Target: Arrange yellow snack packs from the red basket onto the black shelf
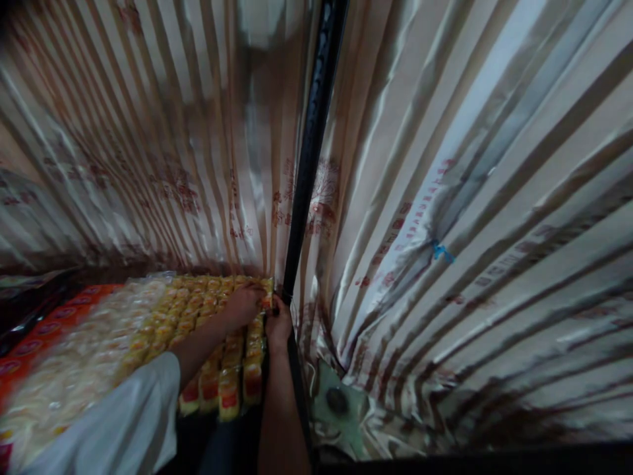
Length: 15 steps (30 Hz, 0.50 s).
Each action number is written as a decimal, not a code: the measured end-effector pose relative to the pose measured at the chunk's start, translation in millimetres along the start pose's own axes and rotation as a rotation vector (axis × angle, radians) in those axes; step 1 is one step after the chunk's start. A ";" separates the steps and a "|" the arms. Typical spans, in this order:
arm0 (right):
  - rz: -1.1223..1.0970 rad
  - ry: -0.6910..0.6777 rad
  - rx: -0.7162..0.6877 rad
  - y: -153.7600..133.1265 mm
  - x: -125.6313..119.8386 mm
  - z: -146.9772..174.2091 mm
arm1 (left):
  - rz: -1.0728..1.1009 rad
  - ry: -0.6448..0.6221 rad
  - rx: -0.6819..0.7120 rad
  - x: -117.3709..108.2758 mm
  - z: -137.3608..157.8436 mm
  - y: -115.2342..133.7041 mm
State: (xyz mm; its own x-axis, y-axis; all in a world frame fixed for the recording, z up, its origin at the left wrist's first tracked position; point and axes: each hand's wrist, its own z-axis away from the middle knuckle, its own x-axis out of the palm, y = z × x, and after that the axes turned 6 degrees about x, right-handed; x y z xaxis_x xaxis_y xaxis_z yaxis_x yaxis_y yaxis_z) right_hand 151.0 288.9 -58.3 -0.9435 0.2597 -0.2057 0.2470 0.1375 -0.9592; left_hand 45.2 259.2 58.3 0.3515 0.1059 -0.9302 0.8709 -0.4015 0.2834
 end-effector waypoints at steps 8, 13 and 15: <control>-0.113 -0.018 0.163 -9.7 -6.0 1.3 | 0.024 0.043 -0.019 2.6 1.2 -0.5; -0.248 0.090 0.237 -15.7 -8.6 4.3 | 0.055 0.084 -0.036 -3.4 7.2 6.4; -0.330 0.151 0.263 -21.2 -12.2 9.7 | 0.096 0.139 -0.047 -7.0 13.4 14.7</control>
State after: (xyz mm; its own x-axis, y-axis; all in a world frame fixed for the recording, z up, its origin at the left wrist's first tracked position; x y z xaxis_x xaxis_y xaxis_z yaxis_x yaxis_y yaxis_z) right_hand 155.1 273.6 -37.4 -0.9146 0.3822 0.1319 -0.1452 -0.0062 -0.9894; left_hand 51.0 240.4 65.9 0.4753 0.1956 -0.8578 0.8450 -0.3730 0.3831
